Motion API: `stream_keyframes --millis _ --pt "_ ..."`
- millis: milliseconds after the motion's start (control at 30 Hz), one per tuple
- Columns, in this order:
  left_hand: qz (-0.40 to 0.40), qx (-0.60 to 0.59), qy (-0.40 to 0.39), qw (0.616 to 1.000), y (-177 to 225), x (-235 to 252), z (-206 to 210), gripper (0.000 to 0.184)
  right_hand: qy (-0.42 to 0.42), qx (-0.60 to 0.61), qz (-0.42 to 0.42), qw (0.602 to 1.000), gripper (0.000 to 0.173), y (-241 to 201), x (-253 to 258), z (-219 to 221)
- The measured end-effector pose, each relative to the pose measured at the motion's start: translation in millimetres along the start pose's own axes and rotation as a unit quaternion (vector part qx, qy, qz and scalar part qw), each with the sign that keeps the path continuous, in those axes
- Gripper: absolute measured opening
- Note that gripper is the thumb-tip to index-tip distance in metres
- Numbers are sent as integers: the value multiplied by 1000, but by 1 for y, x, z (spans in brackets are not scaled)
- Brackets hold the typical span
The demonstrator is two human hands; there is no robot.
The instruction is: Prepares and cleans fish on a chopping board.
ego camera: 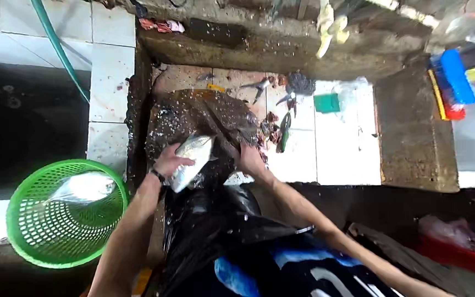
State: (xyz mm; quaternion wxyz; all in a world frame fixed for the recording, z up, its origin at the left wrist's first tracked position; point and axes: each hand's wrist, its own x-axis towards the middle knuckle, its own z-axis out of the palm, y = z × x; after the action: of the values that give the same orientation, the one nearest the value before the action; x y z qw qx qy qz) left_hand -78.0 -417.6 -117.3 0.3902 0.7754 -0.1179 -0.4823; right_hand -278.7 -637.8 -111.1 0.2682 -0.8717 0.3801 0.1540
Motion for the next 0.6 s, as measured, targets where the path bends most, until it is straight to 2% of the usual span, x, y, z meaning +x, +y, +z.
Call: stream_keyframes --millis 67,133,167,267,300,333,400,500,533,567,600 --pt "-17 -127 119 985 -12 -12 41 91 -20 8 22 1000 58 -4 -5 7" --pt "-41 -163 198 966 -22 -15 81 107 -73 5 40 997 58 -10 -11 8" --pt "-40 -150 217 964 -23 -10 91 111 -65 20 28 997 58 -16 -11 -1" --pt "-34 -72 233 969 -23 -4 98 99 49 64 -47 996 53 -36 -11 -2" --pt "-32 -65 234 970 -24 -4 100 98 45 55 -46 996 54 -39 -7 11" --pt "-28 -71 228 971 -26 -7 101 99 1 24 -25 999 55 -40 -3 23" --pt "3 -95 157 983 -33 -10 84 103 -54 4 2 999 59 -35 0 27" --pt "28 -37 -10 999 -32 0 16 91 19 55 17 998 63 -18 -19 -4" --pt "27 31 -10 999 -29 7 -3 80 62 58 26 996 61 -7 -22 -6" --pt "13 103 23 994 -25 12 -17 75 91 48 36 994 58 6 -22 -1" --pt "-9 154 64 986 -17 14 -26 77 92 32 51 994 55 17 -18 8"
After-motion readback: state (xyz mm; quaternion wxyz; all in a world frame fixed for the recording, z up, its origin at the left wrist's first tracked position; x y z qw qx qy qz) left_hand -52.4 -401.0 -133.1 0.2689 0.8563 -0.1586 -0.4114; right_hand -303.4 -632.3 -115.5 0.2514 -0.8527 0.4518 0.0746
